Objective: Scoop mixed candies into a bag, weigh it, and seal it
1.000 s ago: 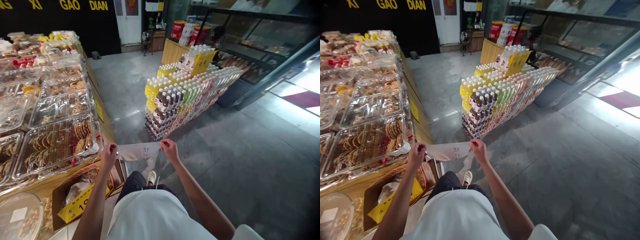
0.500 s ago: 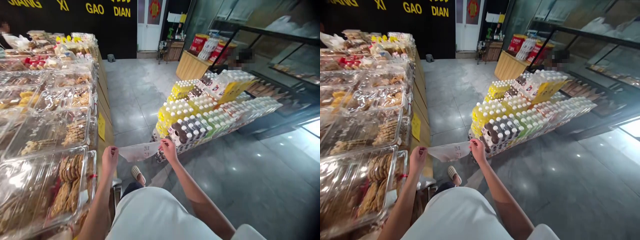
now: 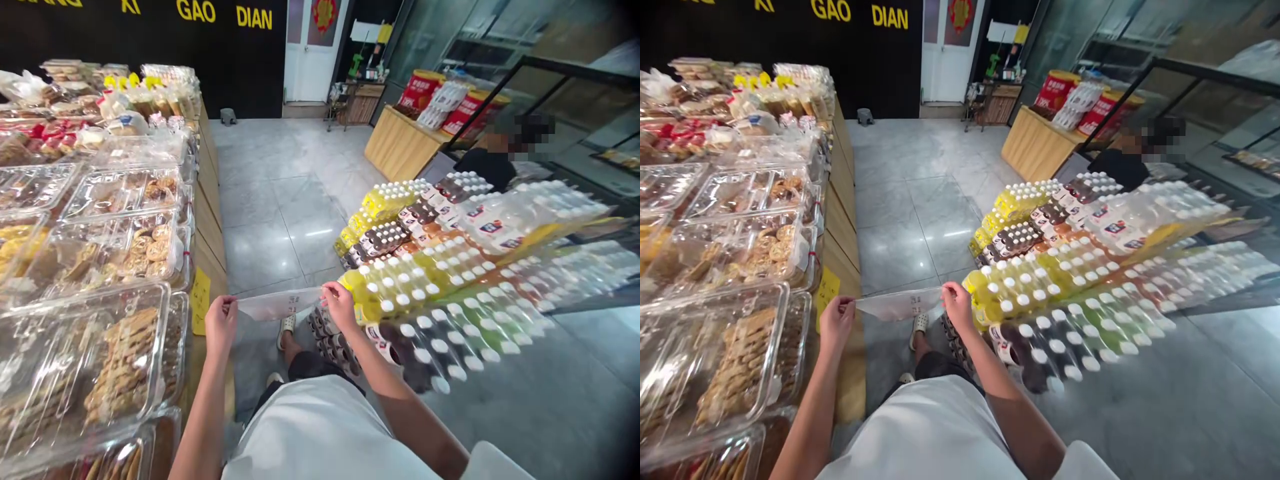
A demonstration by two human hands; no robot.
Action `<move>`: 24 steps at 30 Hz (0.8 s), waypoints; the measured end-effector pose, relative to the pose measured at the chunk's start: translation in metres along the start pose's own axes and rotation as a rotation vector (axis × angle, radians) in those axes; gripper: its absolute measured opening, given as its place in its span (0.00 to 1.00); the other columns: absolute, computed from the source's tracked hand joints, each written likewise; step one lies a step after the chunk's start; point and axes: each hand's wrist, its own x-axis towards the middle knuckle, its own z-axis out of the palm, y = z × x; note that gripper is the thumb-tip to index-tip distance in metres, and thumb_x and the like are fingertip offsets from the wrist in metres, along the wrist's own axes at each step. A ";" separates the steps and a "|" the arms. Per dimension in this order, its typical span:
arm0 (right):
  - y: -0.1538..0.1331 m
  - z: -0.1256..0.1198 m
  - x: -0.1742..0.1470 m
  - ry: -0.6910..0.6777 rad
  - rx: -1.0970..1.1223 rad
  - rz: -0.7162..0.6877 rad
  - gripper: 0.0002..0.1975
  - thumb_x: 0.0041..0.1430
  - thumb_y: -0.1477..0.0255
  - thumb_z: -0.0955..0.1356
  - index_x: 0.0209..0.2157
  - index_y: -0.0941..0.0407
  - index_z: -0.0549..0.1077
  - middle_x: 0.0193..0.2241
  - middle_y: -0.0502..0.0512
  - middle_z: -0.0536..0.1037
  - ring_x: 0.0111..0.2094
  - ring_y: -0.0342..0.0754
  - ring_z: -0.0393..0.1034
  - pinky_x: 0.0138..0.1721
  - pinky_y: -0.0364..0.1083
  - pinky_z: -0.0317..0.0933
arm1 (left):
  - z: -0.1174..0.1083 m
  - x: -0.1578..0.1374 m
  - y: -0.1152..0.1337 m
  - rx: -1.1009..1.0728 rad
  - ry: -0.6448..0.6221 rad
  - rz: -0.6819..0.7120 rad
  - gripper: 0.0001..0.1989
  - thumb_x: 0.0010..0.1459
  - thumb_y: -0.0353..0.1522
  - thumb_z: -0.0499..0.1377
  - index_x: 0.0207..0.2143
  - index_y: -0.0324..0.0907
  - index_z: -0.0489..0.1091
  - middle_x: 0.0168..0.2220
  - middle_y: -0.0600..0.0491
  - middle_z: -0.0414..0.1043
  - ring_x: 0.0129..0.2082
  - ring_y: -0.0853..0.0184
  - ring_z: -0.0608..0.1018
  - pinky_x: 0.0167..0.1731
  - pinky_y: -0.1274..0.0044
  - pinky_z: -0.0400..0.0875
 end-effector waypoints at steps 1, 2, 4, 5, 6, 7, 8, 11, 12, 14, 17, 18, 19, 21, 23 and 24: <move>0.002 0.009 0.023 0.002 0.007 0.001 0.18 0.61 0.53 0.71 0.38 0.55 0.77 0.30 0.56 0.80 0.30 0.52 0.78 0.26 0.46 0.75 | 0.008 0.021 0.000 0.005 0.003 -0.002 0.12 0.62 0.40 0.58 0.40 0.43 0.76 0.27 0.54 0.74 0.27 0.63 0.75 0.30 0.74 0.69; 0.004 0.018 0.048 0.004 0.015 -0.002 0.18 0.61 0.53 0.70 0.37 0.55 0.77 0.30 0.55 0.80 0.29 0.52 0.78 0.27 0.46 0.75 | 0.016 0.044 0.001 0.011 0.004 -0.003 0.12 0.62 0.40 0.58 0.39 0.43 0.76 0.27 0.53 0.74 0.27 0.63 0.75 0.30 0.73 0.69; 0.007 0.033 0.099 0.009 0.030 -0.017 0.16 0.61 0.55 0.70 0.36 0.55 0.77 0.28 0.54 0.80 0.29 0.51 0.77 0.29 0.47 0.75 | 0.032 0.090 0.007 0.040 -0.009 0.009 0.12 0.62 0.40 0.58 0.39 0.43 0.76 0.28 0.53 0.75 0.27 0.63 0.76 0.31 0.73 0.69; 0.007 0.039 0.126 0.015 0.036 -0.026 0.15 0.61 0.56 0.70 0.36 0.55 0.77 0.28 0.54 0.79 0.28 0.50 0.77 0.30 0.47 0.75 | 0.040 0.114 0.012 0.063 -0.021 0.017 0.12 0.62 0.40 0.57 0.39 0.44 0.76 0.30 0.52 0.77 0.28 0.63 0.76 0.32 0.73 0.69; 0.006 0.044 0.152 0.024 0.044 -0.034 0.15 0.61 0.57 0.70 0.36 0.55 0.77 0.27 0.54 0.79 0.28 0.50 0.77 0.31 0.47 0.75 | 0.047 0.137 0.018 0.086 -0.034 0.022 0.12 0.62 0.40 0.57 0.39 0.44 0.76 0.31 0.52 0.78 0.28 0.63 0.77 0.33 0.73 0.69; 0.004 0.048 0.179 0.034 0.051 -0.040 0.14 0.61 0.58 0.70 0.36 0.55 0.77 0.27 0.54 0.80 0.28 0.50 0.77 0.32 0.47 0.74 | 0.055 0.161 0.026 0.105 -0.048 0.026 0.11 0.63 0.40 0.58 0.39 0.44 0.76 0.32 0.51 0.79 0.29 0.63 0.77 0.33 0.73 0.69; 0.002 0.052 0.204 0.042 0.056 -0.045 0.14 0.61 0.59 0.70 0.36 0.56 0.78 0.28 0.54 0.80 0.28 0.50 0.77 0.32 0.47 0.74 | 0.063 0.183 0.034 0.119 -0.061 0.029 0.12 0.63 0.40 0.58 0.40 0.44 0.77 0.33 0.51 0.79 0.30 0.63 0.78 0.34 0.73 0.69; -0.006 0.057 0.277 0.051 0.073 -0.046 0.15 0.62 0.58 0.71 0.36 0.56 0.77 0.27 0.54 0.79 0.28 0.50 0.76 0.32 0.47 0.72 | 0.087 0.247 0.060 0.128 -0.071 0.035 0.12 0.63 0.40 0.58 0.41 0.44 0.77 0.33 0.51 0.79 0.30 0.63 0.78 0.34 0.73 0.70; -0.008 0.058 0.299 0.053 0.082 -0.042 0.15 0.61 0.57 0.71 0.36 0.56 0.77 0.27 0.53 0.79 0.28 0.50 0.76 0.32 0.47 0.72 | 0.096 0.267 0.069 0.129 -0.074 0.039 0.13 0.63 0.41 0.58 0.41 0.44 0.77 0.33 0.51 0.79 0.30 0.63 0.78 0.34 0.73 0.70; -0.012 0.060 0.340 0.075 0.098 -0.033 0.16 0.61 0.56 0.71 0.35 0.55 0.77 0.26 0.53 0.79 0.27 0.50 0.76 0.32 0.47 0.72 | 0.115 0.305 0.084 0.132 -0.082 0.052 0.13 0.64 0.41 0.58 0.41 0.44 0.77 0.33 0.51 0.79 0.30 0.63 0.78 0.34 0.73 0.71; -0.011 0.061 0.399 0.113 0.099 -0.015 0.16 0.62 0.55 0.71 0.36 0.55 0.77 0.27 0.53 0.79 0.28 0.50 0.76 0.33 0.47 0.73 | 0.148 0.366 0.101 0.125 -0.104 0.115 0.13 0.64 0.42 0.58 0.41 0.44 0.76 0.35 0.51 0.78 0.31 0.63 0.77 0.34 0.73 0.72; -0.010 0.062 0.420 0.121 0.097 -0.007 0.16 0.61 0.55 0.71 0.36 0.55 0.78 0.27 0.54 0.79 0.28 0.50 0.76 0.33 0.47 0.73 | 0.161 0.388 0.104 0.114 -0.110 0.143 0.13 0.64 0.42 0.58 0.40 0.44 0.76 0.36 0.50 0.77 0.31 0.63 0.77 0.34 0.73 0.72; -0.008 0.063 0.440 0.127 0.096 -0.001 0.17 0.61 0.55 0.71 0.36 0.55 0.78 0.28 0.54 0.80 0.28 0.51 0.76 0.33 0.47 0.73 | 0.174 0.412 0.107 0.099 -0.119 0.171 0.13 0.64 0.42 0.58 0.40 0.44 0.76 0.38 0.50 0.77 0.32 0.63 0.78 0.34 0.73 0.73; -0.004 0.064 0.483 0.139 0.084 -0.001 0.16 0.61 0.56 0.71 0.36 0.55 0.80 0.28 0.55 0.81 0.28 0.51 0.77 0.32 0.48 0.74 | 0.202 0.464 0.113 0.063 -0.143 0.210 0.13 0.64 0.43 0.58 0.39 0.44 0.76 0.40 0.48 0.75 0.34 0.62 0.78 0.35 0.71 0.76; -0.001 0.066 0.529 0.154 0.053 -0.013 0.17 0.62 0.56 0.71 0.37 0.56 0.82 0.29 0.57 0.82 0.28 0.51 0.77 0.32 0.48 0.74 | 0.232 0.520 0.121 0.036 -0.177 0.231 0.13 0.64 0.43 0.59 0.39 0.44 0.76 0.42 0.48 0.75 0.34 0.62 0.78 0.36 0.70 0.77; 0.000 0.066 0.552 0.166 0.037 -0.018 0.17 0.62 0.56 0.71 0.37 0.56 0.82 0.30 0.58 0.83 0.29 0.52 0.78 0.32 0.48 0.74 | 0.246 0.548 0.127 0.028 -0.198 0.245 0.13 0.64 0.43 0.59 0.39 0.44 0.76 0.42 0.47 0.75 0.34 0.61 0.78 0.36 0.69 0.78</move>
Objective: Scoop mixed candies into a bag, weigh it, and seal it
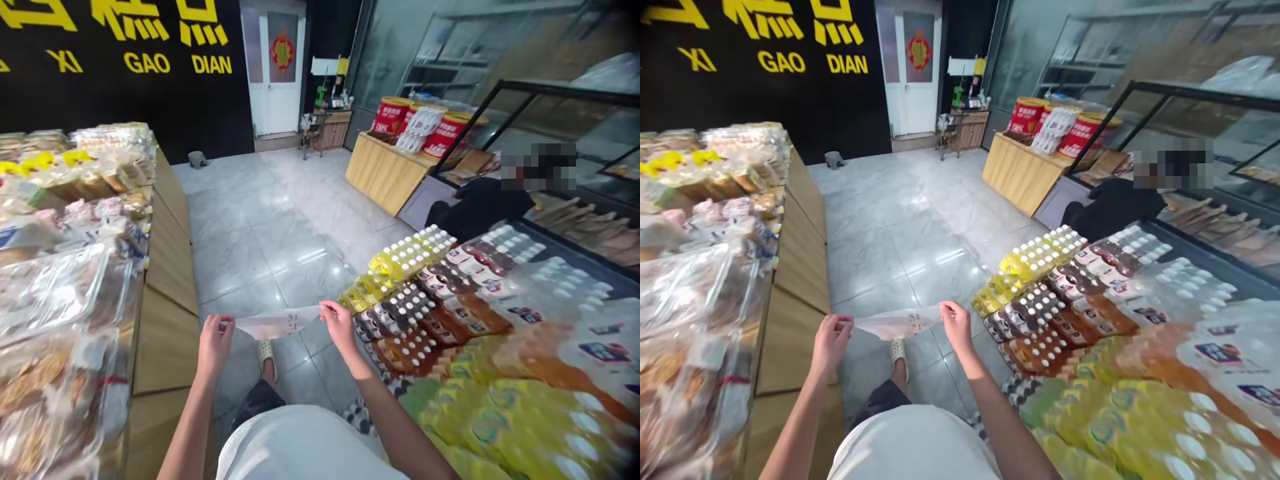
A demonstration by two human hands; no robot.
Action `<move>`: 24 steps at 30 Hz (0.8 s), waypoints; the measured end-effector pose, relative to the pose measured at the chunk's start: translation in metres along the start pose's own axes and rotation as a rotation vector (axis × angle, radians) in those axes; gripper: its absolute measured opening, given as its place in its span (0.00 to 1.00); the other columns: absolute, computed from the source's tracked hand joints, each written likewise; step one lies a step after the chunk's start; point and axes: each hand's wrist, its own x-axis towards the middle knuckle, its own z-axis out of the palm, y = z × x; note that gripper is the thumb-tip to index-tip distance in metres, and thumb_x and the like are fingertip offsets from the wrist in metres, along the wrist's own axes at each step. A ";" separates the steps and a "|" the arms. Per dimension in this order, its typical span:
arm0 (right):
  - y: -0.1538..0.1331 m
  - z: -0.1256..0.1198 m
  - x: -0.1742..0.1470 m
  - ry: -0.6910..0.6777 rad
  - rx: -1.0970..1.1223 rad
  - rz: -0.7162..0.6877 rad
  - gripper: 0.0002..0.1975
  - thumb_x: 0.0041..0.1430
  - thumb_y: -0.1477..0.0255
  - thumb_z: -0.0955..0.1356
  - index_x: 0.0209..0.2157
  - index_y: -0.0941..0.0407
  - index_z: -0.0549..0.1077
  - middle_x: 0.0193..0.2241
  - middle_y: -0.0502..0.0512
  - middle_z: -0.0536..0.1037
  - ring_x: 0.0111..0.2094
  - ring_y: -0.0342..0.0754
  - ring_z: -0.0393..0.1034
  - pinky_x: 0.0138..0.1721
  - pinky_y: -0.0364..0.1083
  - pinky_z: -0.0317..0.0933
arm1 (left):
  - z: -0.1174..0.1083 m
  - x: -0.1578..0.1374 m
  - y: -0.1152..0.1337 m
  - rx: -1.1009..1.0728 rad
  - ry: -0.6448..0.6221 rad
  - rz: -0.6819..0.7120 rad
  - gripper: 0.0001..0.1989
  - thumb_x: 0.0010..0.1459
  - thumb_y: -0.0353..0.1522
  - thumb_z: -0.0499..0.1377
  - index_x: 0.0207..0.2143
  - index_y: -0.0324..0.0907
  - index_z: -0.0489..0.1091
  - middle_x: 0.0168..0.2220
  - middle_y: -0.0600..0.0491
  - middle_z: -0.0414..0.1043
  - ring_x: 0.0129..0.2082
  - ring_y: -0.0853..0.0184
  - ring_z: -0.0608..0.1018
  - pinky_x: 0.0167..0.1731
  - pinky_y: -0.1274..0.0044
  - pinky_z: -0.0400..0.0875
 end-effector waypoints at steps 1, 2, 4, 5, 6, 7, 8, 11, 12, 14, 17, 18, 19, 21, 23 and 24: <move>0.002 0.004 0.023 0.016 -0.013 -0.001 0.18 0.62 0.55 0.71 0.37 0.56 0.83 0.31 0.59 0.84 0.29 0.52 0.78 0.33 0.49 0.75 | 0.008 0.032 0.001 -0.005 -0.023 0.018 0.13 0.64 0.43 0.59 0.38 0.44 0.76 0.42 0.47 0.75 0.34 0.61 0.78 0.37 0.69 0.78; 0.003 0.007 0.046 0.035 -0.020 0.006 0.19 0.62 0.54 0.71 0.38 0.56 0.83 0.32 0.60 0.84 0.30 0.53 0.79 0.33 0.50 0.76 | 0.016 0.063 0.003 -0.007 -0.046 0.038 0.13 0.64 0.43 0.59 0.38 0.44 0.77 0.42 0.47 0.75 0.35 0.61 0.78 0.38 0.68 0.78; 0.006 0.013 0.092 0.085 -0.023 0.037 0.21 0.60 0.52 0.72 0.39 0.56 0.84 0.32 0.61 0.85 0.30 0.55 0.79 0.33 0.52 0.77 | 0.032 0.125 0.011 -0.012 -0.094 0.076 0.13 0.64 0.43 0.59 0.37 0.44 0.77 0.41 0.47 0.75 0.35 0.61 0.78 0.39 0.68 0.78; 0.008 0.015 0.114 0.111 -0.021 0.055 0.21 0.60 0.52 0.72 0.39 0.57 0.84 0.32 0.61 0.85 0.30 0.55 0.80 0.33 0.52 0.77 | 0.041 0.155 0.016 -0.015 -0.121 0.090 0.13 0.64 0.43 0.59 0.37 0.44 0.77 0.41 0.47 0.75 0.35 0.61 0.79 0.39 0.67 0.78; 0.009 0.017 0.136 0.134 -0.021 0.068 0.22 0.59 0.52 0.73 0.39 0.57 0.85 0.31 0.61 0.85 0.31 0.56 0.80 0.33 0.53 0.77 | 0.050 0.185 0.021 -0.018 -0.147 0.103 0.13 0.64 0.43 0.59 0.37 0.44 0.77 0.42 0.47 0.76 0.34 0.61 0.79 0.39 0.67 0.78; 0.010 0.019 0.158 0.158 -0.025 0.078 0.22 0.59 0.52 0.73 0.39 0.57 0.85 0.31 0.61 0.84 0.31 0.56 0.80 0.33 0.53 0.77 | 0.061 0.214 0.026 -0.019 -0.173 0.115 0.13 0.64 0.43 0.59 0.37 0.44 0.77 0.42 0.47 0.76 0.34 0.62 0.79 0.39 0.68 0.77; 0.010 0.021 0.179 0.185 -0.032 0.085 0.21 0.60 0.53 0.72 0.39 0.57 0.85 0.32 0.61 0.84 0.31 0.56 0.79 0.33 0.53 0.77 | 0.073 0.243 0.031 -0.018 -0.197 0.129 0.13 0.64 0.43 0.59 0.37 0.44 0.77 0.42 0.47 0.76 0.34 0.62 0.79 0.39 0.68 0.77; 0.012 0.025 0.243 0.272 -0.039 0.089 0.18 0.61 0.55 0.72 0.38 0.55 0.85 0.35 0.61 0.84 0.30 0.54 0.78 0.32 0.52 0.77 | 0.113 0.325 0.046 -0.007 -0.250 0.169 0.13 0.64 0.43 0.59 0.36 0.44 0.77 0.42 0.47 0.76 0.34 0.62 0.79 0.38 0.68 0.77; 0.014 0.025 0.265 0.300 -0.034 0.086 0.18 0.60 0.55 0.72 0.38 0.55 0.85 0.36 0.61 0.84 0.30 0.54 0.77 0.31 0.52 0.77 | 0.128 0.352 0.050 -0.004 -0.259 0.179 0.13 0.64 0.43 0.58 0.36 0.44 0.77 0.42 0.47 0.76 0.34 0.62 0.79 0.38 0.69 0.77; 0.019 0.025 0.312 0.324 -0.022 0.067 0.17 0.60 0.56 0.72 0.37 0.55 0.85 0.38 0.61 0.84 0.32 0.54 0.77 0.30 0.51 0.78 | 0.158 0.402 0.058 -0.003 -0.273 0.195 0.14 0.64 0.43 0.58 0.37 0.44 0.77 0.43 0.47 0.76 0.34 0.63 0.79 0.38 0.69 0.78; 0.032 0.020 0.389 0.304 -0.033 0.051 0.15 0.60 0.58 0.73 0.36 0.55 0.84 0.37 0.60 0.83 0.33 0.53 0.77 0.29 0.50 0.78 | 0.206 0.473 0.068 -0.004 -0.284 0.206 0.14 0.64 0.43 0.58 0.37 0.44 0.77 0.43 0.47 0.76 0.34 0.63 0.80 0.38 0.69 0.78; 0.037 0.017 0.416 0.295 -0.038 0.051 0.15 0.59 0.58 0.73 0.35 0.55 0.84 0.37 0.60 0.82 0.32 0.53 0.76 0.29 0.50 0.77 | 0.222 0.495 0.072 -0.005 -0.286 0.201 0.14 0.64 0.43 0.58 0.37 0.44 0.78 0.44 0.47 0.76 0.34 0.63 0.80 0.38 0.69 0.79; 0.041 0.014 0.444 0.285 -0.041 0.056 0.14 0.59 0.58 0.73 0.34 0.55 0.84 0.36 0.60 0.82 0.31 0.52 0.76 0.28 0.50 0.77 | 0.238 0.517 0.075 -0.010 -0.285 0.189 0.14 0.64 0.43 0.59 0.37 0.44 0.78 0.43 0.47 0.76 0.34 0.63 0.80 0.37 0.70 0.79; 0.047 0.007 0.499 0.270 -0.040 0.069 0.14 0.58 0.58 0.73 0.33 0.55 0.83 0.35 0.59 0.82 0.30 0.52 0.76 0.27 0.49 0.77 | 0.267 0.560 0.085 -0.027 -0.283 0.151 0.15 0.63 0.44 0.59 0.37 0.43 0.78 0.43 0.47 0.76 0.33 0.63 0.80 0.34 0.71 0.79; 0.049 0.000 0.554 0.242 -0.033 0.075 0.14 0.58 0.58 0.73 0.33 0.55 0.83 0.35 0.58 0.82 0.30 0.51 0.76 0.27 0.49 0.77 | 0.293 0.603 0.096 -0.037 -0.269 0.114 0.15 0.62 0.44 0.59 0.37 0.43 0.78 0.43 0.47 0.76 0.33 0.64 0.80 0.32 0.72 0.79; 0.049 -0.003 0.581 0.219 -0.031 0.073 0.14 0.59 0.58 0.73 0.33 0.55 0.83 0.35 0.57 0.81 0.30 0.51 0.76 0.27 0.49 0.77 | 0.305 0.624 0.102 -0.033 -0.260 0.102 0.15 0.61 0.45 0.60 0.38 0.43 0.78 0.43 0.47 0.76 0.33 0.64 0.80 0.32 0.72 0.79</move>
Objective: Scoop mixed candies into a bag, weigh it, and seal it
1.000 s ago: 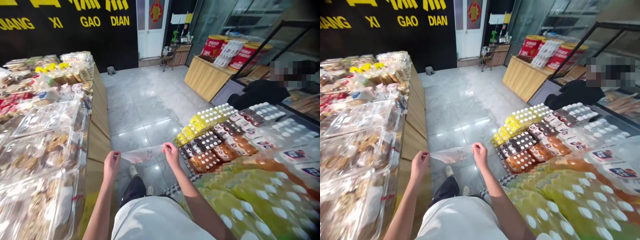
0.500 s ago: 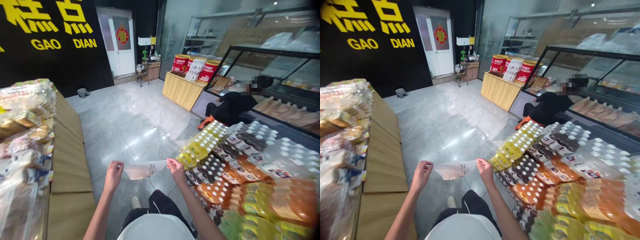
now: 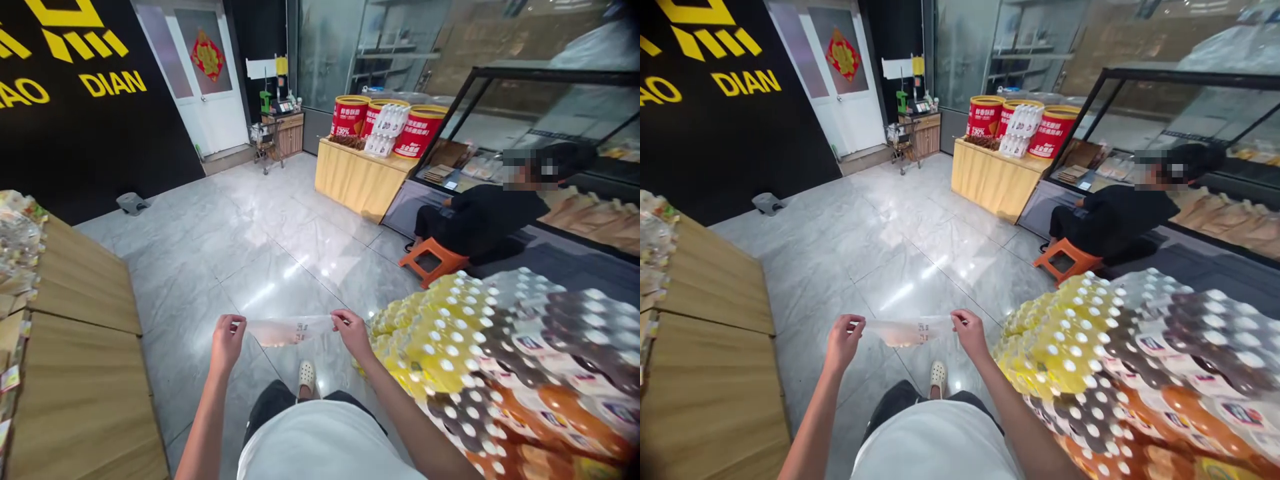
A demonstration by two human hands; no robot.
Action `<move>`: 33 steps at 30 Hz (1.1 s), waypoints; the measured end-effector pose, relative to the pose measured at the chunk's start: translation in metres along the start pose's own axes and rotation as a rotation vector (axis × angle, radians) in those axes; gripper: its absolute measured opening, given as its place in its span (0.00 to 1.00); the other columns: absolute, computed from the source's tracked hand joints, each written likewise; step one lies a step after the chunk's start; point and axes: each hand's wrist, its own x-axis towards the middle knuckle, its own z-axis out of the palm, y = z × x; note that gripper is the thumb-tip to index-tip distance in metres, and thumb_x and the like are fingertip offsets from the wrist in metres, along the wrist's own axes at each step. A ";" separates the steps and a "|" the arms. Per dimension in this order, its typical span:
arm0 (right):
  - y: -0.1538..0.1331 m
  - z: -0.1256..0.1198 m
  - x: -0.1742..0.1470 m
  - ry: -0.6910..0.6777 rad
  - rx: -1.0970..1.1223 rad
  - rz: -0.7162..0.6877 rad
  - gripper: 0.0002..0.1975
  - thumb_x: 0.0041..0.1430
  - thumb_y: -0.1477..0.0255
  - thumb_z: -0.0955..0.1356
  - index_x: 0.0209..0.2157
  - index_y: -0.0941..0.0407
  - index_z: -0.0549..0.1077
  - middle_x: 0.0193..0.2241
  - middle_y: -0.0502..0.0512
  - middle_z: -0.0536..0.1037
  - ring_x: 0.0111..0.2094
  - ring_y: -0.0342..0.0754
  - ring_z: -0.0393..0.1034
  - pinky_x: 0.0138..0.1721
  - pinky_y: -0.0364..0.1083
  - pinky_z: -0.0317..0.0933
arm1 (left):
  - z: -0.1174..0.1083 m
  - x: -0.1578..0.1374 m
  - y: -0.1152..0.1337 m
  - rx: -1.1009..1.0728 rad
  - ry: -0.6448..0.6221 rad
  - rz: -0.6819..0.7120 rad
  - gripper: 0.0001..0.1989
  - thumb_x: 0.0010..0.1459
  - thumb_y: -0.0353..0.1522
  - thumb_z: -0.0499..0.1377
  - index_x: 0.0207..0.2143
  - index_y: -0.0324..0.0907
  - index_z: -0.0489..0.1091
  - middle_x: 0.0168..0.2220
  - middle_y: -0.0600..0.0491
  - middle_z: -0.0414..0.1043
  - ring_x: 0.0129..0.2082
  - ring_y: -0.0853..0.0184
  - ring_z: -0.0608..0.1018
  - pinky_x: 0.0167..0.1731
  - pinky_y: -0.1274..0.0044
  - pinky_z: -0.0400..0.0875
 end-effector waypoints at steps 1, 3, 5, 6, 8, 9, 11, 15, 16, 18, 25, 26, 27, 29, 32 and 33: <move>-0.003 0.004 0.027 -0.025 -0.001 -0.008 0.13 0.60 0.59 0.72 0.33 0.55 0.83 0.35 0.57 0.81 0.31 0.51 0.76 0.28 0.49 0.77 | 0.005 0.024 0.003 0.007 0.008 -0.007 0.15 0.61 0.45 0.60 0.38 0.43 0.78 0.43 0.47 0.76 0.33 0.64 0.80 0.32 0.72 0.79; -0.010 0.013 0.080 -0.058 -0.010 -0.029 0.13 0.61 0.60 0.72 0.34 0.55 0.83 0.36 0.57 0.80 0.32 0.51 0.75 0.28 0.48 0.77 | 0.014 0.071 0.008 0.020 0.012 -0.014 0.15 0.61 0.44 0.60 0.38 0.43 0.79 0.44 0.47 0.76 0.34 0.64 0.80 0.33 0.72 0.79; -0.014 0.025 0.132 -0.058 -0.017 -0.048 0.13 0.62 0.61 0.71 0.34 0.55 0.83 0.36 0.57 0.79 0.32 0.51 0.74 0.28 0.47 0.76 | 0.024 0.119 0.011 0.016 0.004 -0.016 0.15 0.61 0.44 0.61 0.38 0.43 0.79 0.44 0.47 0.76 0.35 0.63 0.80 0.34 0.71 0.79; -0.015 0.032 0.157 -0.052 -0.017 -0.057 0.13 0.63 0.61 0.71 0.35 0.55 0.83 0.36 0.58 0.78 0.33 0.51 0.74 0.28 0.47 0.76 | 0.029 0.143 0.011 0.010 0.001 -0.017 0.15 0.61 0.44 0.61 0.38 0.43 0.79 0.44 0.47 0.75 0.36 0.63 0.80 0.35 0.71 0.79; -0.013 0.046 0.208 -0.045 -0.015 -0.073 0.12 0.63 0.61 0.71 0.35 0.55 0.83 0.37 0.58 0.77 0.34 0.51 0.74 0.28 0.47 0.76 | 0.040 0.193 0.009 -0.005 0.001 -0.017 0.15 0.62 0.44 0.61 0.38 0.43 0.79 0.44 0.47 0.76 0.36 0.63 0.80 0.35 0.71 0.80; -0.011 0.054 0.233 -0.042 -0.016 -0.078 0.12 0.64 0.61 0.71 0.35 0.55 0.83 0.38 0.58 0.77 0.35 0.51 0.74 0.28 0.47 0.76 | 0.047 0.219 0.007 -0.013 -0.001 -0.012 0.15 0.62 0.44 0.61 0.38 0.43 0.79 0.44 0.47 0.76 0.36 0.63 0.80 0.35 0.71 0.80; -0.007 0.068 0.283 -0.030 -0.029 -0.086 0.12 0.64 0.61 0.72 0.36 0.55 0.83 0.40 0.58 0.75 0.35 0.50 0.74 0.28 0.46 0.76 | 0.059 0.273 0.002 -0.035 -0.022 0.010 0.15 0.62 0.44 0.61 0.39 0.43 0.80 0.43 0.47 0.76 0.36 0.63 0.80 0.36 0.71 0.79; -0.008 0.097 0.383 0.007 -0.075 -0.097 0.12 0.64 0.62 0.72 0.33 0.55 0.82 0.38 0.57 0.74 0.31 0.48 0.71 0.25 0.45 0.73 | 0.077 0.386 -0.007 -0.098 -0.117 0.062 0.15 0.63 0.44 0.61 0.39 0.43 0.80 0.42 0.47 0.76 0.38 0.62 0.80 0.37 0.72 0.79; -0.011 0.104 0.408 0.013 -0.087 -0.104 0.12 0.64 0.62 0.72 0.32 0.56 0.81 0.38 0.57 0.74 0.32 0.48 0.71 0.24 0.45 0.73 | 0.080 0.415 -0.007 -0.105 -0.145 0.072 0.15 0.64 0.44 0.61 0.39 0.43 0.80 0.42 0.47 0.76 0.39 0.62 0.80 0.37 0.72 0.79; -0.018 0.117 0.456 0.026 -0.111 -0.121 0.13 0.64 0.62 0.72 0.31 0.56 0.81 0.37 0.57 0.74 0.33 0.49 0.72 0.25 0.44 0.72 | 0.086 0.471 -0.005 -0.102 -0.194 0.098 0.15 0.64 0.43 0.61 0.39 0.43 0.80 0.42 0.47 0.77 0.39 0.62 0.80 0.37 0.72 0.78; -0.030 0.154 0.622 0.095 -0.095 -0.137 0.11 0.64 0.63 0.72 0.32 0.56 0.81 0.37 0.56 0.74 0.34 0.49 0.72 0.25 0.44 0.73 | 0.122 0.653 0.017 -0.086 -0.211 0.154 0.15 0.66 0.43 0.60 0.42 0.43 0.81 0.42 0.48 0.77 0.38 0.63 0.80 0.37 0.72 0.77; -0.028 0.157 0.647 0.090 -0.087 -0.133 0.11 0.64 0.63 0.72 0.33 0.56 0.81 0.37 0.56 0.74 0.33 0.48 0.72 0.25 0.44 0.73 | 0.129 0.677 0.019 -0.091 -0.200 0.151 0.15 0.66 0.43 0.60 0.42 0.43 0.81 0.42 0.48 0.77 0.38 0.63 0.80 0.37 0.72 0.77; -0.026 0.161 0.674 0.077 -0.081 -0.131 0.11 0.64 0.63 0.72 0.33 0.55 0.81 0.37 0.56 0.74 0.33 0.49 0.72 0.25 0.44 0.73 | 0.138 0.702 0.021 -0.094 -0.189 0.149 0.15 0.66 0.43 0.60 0.42 0.43 0.81 0.42 0.48 0.76 0.38 0.63 0.79 0.37 0.72 0.77; -0.020 0.167 0.728 0.042 -0.074 -0.134 0.11 0.65 0.63 0.72 0.34 0.55 0.82 0.37 0.56 0.75 0.34 0.49 0.73 0.25 0.44 0.74 | 0.155 0.752 0.025 -0.087 -0.174 0.148 0.15 0.66 0.43 0.60 0.42 0.43 0.81 0.42 0.48 0.76 0.37 0.64 0.79 0.37 0.72 0.76; -0.011 0.175 0.814 0.009 -0.064 -0.148 0.11 0.65 0.63 0.71 0.34 0.55 0.82 0.37 0.57 0.77 0.33 0.49 0.73 0.25 0.44 0.73 | 0.182 0.826 0.034 -0.070 -0.155 0.139 0.16 0.65 0.44 0.61 0.41 0.43 0.81 0.42 0.49 0.76 0.35 0.64 0.78 0.36 0.72 0.76; -0.009 0.178 0.843 0.002 -0.061 -0.150 0.11 0.65 0.64 0.71 0.34 0.55 0.82 0.36 0.56 0.77 0.33 0.48 0.73 0.25 0.44 0.73 | 0.190 0.851 0.039 -0.068 -0.148 0.130 0.16 0.65 0.44 0.61 0.41 0.43 0.81 0.42 0.49 0.76 0.34 0.65 0.78 0.36 0.72 0.76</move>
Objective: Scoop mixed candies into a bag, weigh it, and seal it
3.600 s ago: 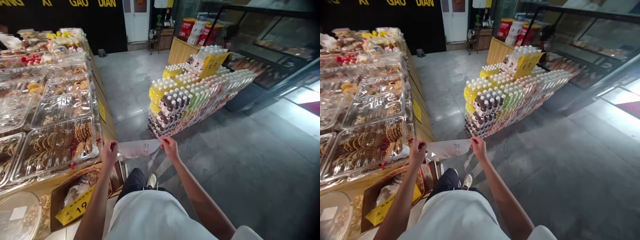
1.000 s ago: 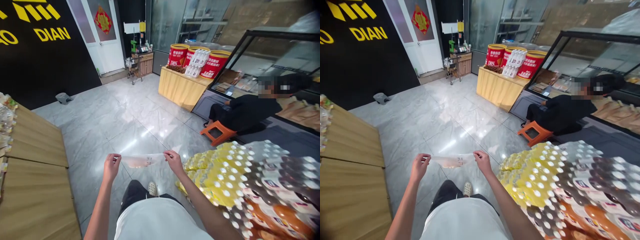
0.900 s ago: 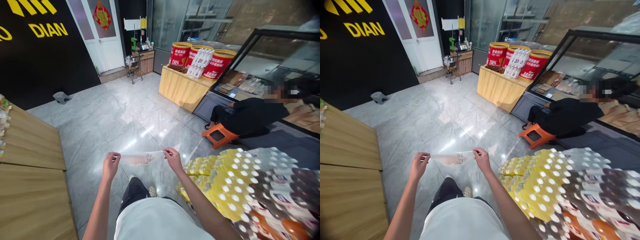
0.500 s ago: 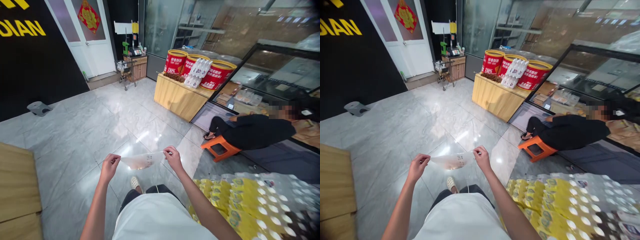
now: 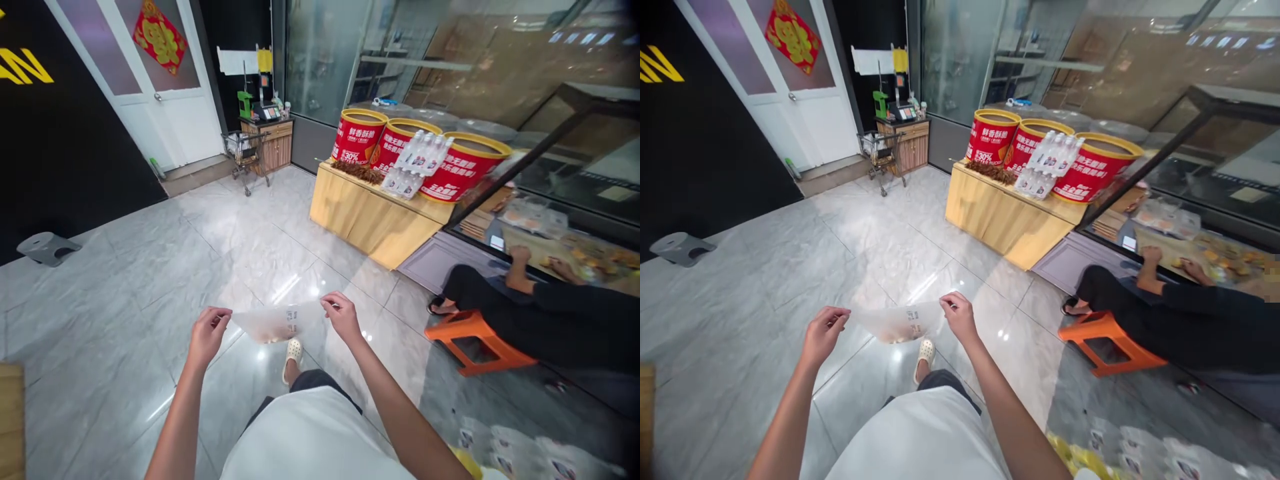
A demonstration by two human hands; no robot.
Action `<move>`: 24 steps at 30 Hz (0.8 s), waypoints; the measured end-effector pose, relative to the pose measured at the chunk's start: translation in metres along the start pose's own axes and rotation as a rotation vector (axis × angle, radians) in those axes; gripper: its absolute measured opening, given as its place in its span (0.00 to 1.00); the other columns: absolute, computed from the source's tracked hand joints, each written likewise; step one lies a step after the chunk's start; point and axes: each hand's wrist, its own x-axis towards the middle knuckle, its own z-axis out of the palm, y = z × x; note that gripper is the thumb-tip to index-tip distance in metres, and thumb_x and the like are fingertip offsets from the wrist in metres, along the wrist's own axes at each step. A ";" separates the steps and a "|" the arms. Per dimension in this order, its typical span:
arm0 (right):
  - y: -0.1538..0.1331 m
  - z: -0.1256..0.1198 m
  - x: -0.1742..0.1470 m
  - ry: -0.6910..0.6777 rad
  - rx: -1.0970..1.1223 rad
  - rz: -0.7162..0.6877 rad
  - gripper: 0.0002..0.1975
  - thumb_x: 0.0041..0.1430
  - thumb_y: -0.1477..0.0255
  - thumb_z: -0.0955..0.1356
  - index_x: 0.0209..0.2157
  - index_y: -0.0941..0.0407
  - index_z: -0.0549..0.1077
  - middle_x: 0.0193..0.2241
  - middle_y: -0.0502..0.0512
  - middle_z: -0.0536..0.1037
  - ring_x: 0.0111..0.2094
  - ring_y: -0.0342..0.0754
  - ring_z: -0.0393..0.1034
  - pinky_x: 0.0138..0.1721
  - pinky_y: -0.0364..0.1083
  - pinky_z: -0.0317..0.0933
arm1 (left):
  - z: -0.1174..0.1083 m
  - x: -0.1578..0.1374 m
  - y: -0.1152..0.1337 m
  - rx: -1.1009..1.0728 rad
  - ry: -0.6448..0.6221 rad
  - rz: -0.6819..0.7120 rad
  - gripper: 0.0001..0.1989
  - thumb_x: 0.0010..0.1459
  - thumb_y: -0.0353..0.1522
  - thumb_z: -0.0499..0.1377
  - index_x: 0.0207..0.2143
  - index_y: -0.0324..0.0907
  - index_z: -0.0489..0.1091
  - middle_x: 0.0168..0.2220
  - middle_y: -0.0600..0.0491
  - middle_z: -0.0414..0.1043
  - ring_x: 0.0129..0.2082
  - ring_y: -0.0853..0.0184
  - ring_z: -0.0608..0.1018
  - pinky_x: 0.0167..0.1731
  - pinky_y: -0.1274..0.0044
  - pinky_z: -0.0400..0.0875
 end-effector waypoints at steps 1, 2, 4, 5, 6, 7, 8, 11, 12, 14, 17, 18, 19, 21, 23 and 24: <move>0.005 0.003 0.029 -0.003 0.004 -0.001 0.11 0.65 0.64 0.71 0.33 0.55 0.82 0.36 0.56 0.77 0.32 0.48 0.73 0.25 0.43 0.73 | 0.005 0.026 0.002 0.002 0.008 -0.008 0.16 0.64 0.44 0.61 0.41 0.43 0.81 0.41 0.49 0.76 0.33 0.65 0.77 0.36 0.72 0.76; 0.009 0.005 0.057 -0.006 0.010 -0.003 0.11 0.65 0.65 0.71 0.33 0.55 0.82 0.36 0.56 0.77 0.32 0.48 0.73 0.24 0.43 0.73 | 0.009 0.052 0.005 0.007 0.016 -0.015 0.16 0.64 0.45 0.61 0.41 0.43 0.81 0.41 0.48 0.76 0.33 0.65 0.77 0.36 0.72 0.76; 0.015 0.009 0.113 -0.022 0.019 -0.010 0.10 0.64 0.65 0.71 0.32 0.56 0.81 0.35 0.56 0.77 0.31 0.47 0.72 0.24 0.43 0.72 | 0.018 0.103 0.012 0.026 0.030 -0.023 0.16 0.64 0.45 0.61 0.40 0.42 0.81 0.41 0.48 0.76 0.33 0.65 0.77 0.35 0.72 0.76; 0.017 0.011 0.140 -0.032 0.021 -0.017 0.10 0.64 0.66 0.71 0.32 0.56 0.81 0.35 0.56 0.77 0.30 0.47 0.72 0.25 0.44 0.72 | 0.022 0.128 0.016 0.037 0.038 -0.025 0.16 0.64 0.45 0.61 0.40 0.43 0.81 0.41 0.49 0.76 0.33 0.65 0.77 0.35 0.72 0.76; 0.018 0.012 0.167 -0.036 0.021 -0.026 0.09 0.64 0.66 0.71 0.33 0.56 0.81 0.35 0.56 0.77 0.31 0.47 0.73 0.25 0.44 0.72 | 0.026 0.152 0.019 0.043 0.046 -0.027 0.16 0.64 0.45 0.61 0.40 0.43 0.81 0.40 0.49 0.76 0.33 0.65 0.77 0.36 0.72 0.76; 0.020 0.013 0.194 -0.035 0.019 -0.032 0.09 0.64 0.67 0.71 0.33 0.56 0.82 0.36 0.56 0.77 0.31 0.47 0.73 0.25 0.44 0.72 | 0.031 0.176 0.021 0.044 0.055 -0.031 0.16 0.63 0.45 0.61 0.40 0.43 0.81 0.41 0.49 0.76 0.33 0.65 0.77 0.36 0.72 0.76; 0.023 0.014 0.220 -0.033 0.017 -0.035 0.09 0.63 0.67 0.71 0.33 0.56 0.82 0.36 0.56 0.78 0.31 0.48 0.73 0.26 0.44 0.72 | 0.036 0.201 0.023 0.041 0.064 -0.035 0.16 0.63 0.45 0.61 0.40 0.43 0.81 0.41 0.49 0.76 0.33 0.65 0.77 0.36 0.72 0.77; 0.035 0.021 0.295 -0.010 0.024 -0.027 0.09 0.64 0.66 0.71 0.34 0.56 0.82 0.37 0.57 0.78 0.33 0.49 0.74 0.27 0.45 0.73 | 0.053 0.275 0.020 0.019 0.076 -0.040 0.15 0.64 0.44 0.61 0.41 0.43 0.80 0.43 0.48 0.76 0.33 0.65 0.78 0.36 0.72 0.78; 0.040 0.024 0.320 -0.005 0.025 -0.023 0.09 0.64 0.66 0.71 0.34 0.55 0.82 0.37 0.57 0.78 0.33 0.49 0.74 0.26 0.45 0.73 | 0.060 0.301 0.017 0.013 0.071 -0.038 0.15 0.64 0.44 0.61 0.41 0.43 0.80 0.43 0.48 0.76 0.34 0.65 0.78 0.36 0.72 0.78; 0.054 0.031 0.369 0.005 0.017 -0.021 0.10 0.64 0.65 0.71 0.34 0.55 0.82 0.37 0.57 0.78 0.34 0.49 0.74 0.26 0.45 0.73 | 0.075 0.355 0.008 0.007 0.040 -0.030 0.15 0.64 0.44 0.61 0.41 0.43 0.80 0.43 0.48 0.76 0.35 0.64 0.78 0.37 0.71 0.79; 0.076 0.040 0.443 0.020 -0.011 -0.008 0.11 0.64 0.64 0.71 0.34 0.55 0.82 0.37 0.57 0.77 0.32 0.49 0.74 0.26 0.45 0.74 | 0.097 0.441 -0.008 -0.001 -0.023 -0.009 0.15 0.64 0.44 0.61 0.41 0.43 0.80 0.43 0.48 0.76 0.38 0.62 0.79 0.37 0.70 0.79; 0.081 0.043 0.468 0.027 -0.020 0.000 0.11 0.64 0.64 0.71 0.34 0.55 0.82 0.36 0.57 0.77 0.32 0.49 0.73 0.25 0.45 0.73 | 0.104 0.470 -0.012 -0.005 -0.044 -0.001 0.15 0.65 0.44 0.60 0.40 0.43 0.80 0.43 0.48 0.76 0.38 0.62 0.79 0.37 0.70 0.79; 0.086 0.045 0.492 0.035 -0.028 0.008 0.11 0.64 0.63 0.71 0.33 0.55 0.82 0.36 0.57 0.77 0.31 0.49 0.73 0.25 0.45 0.73 | 0.110 0.499 -0.015 -0.006 -0.064 0.008 0.15 0.65 0.44 0.60 0.40 0.43 0.80 0.42 0.48 0.76 0.38 0.61 0.80 0.38 0.70 0.79; 0.092 0.049 0.541 0.056 -0.043 0.021 0.12 0.65 0.63 0.71 0.34 0.55 0.82 0.36 0.57 0.77 0.31 0.49 0.73 0.25 0.45 0.73 | 0.121 0.556 -0.017 0.000 -0.111 0.029 0.14 0.65 0.43 0.60 0.40 0.44 0.80 0.42 0.48 0.77 0.39 0.61 0.80 0.39 0.69 0.79; 0.095 0.052 0.588 0.089 -0.055 0.031 0.12 0.65 0.62 0.71 0.34 0.55 0.82 0.35 0.57 0.76 0.31 0.49 0.73 0.26 0.45 0.74 | 0.129 0.612 -0.016 0.002 -0.162 0.042 0.15 0.66 0.44 0.59 0.40 0.44 0.79 0.42 0.48 0.77 0.40 0.60 0.80 0.41 0.68 0.78; 0.096 0.054 0.610 0.107 -0.060 0.037 0.12 0.65 0.62 0.71 0.34 0.55 0.82 0.36 0.57 0.77 0.31 0.49 0.73 0.26 0.46 0.74 | 0.133 0.639 -0.015 -0.002 -0.184 0.048 0.15 0.67 0.44 0.59 0.40 0.44 0.79 0.42 0.48 0.77 0.40 0.60 0.80 0.41 0.68 0.78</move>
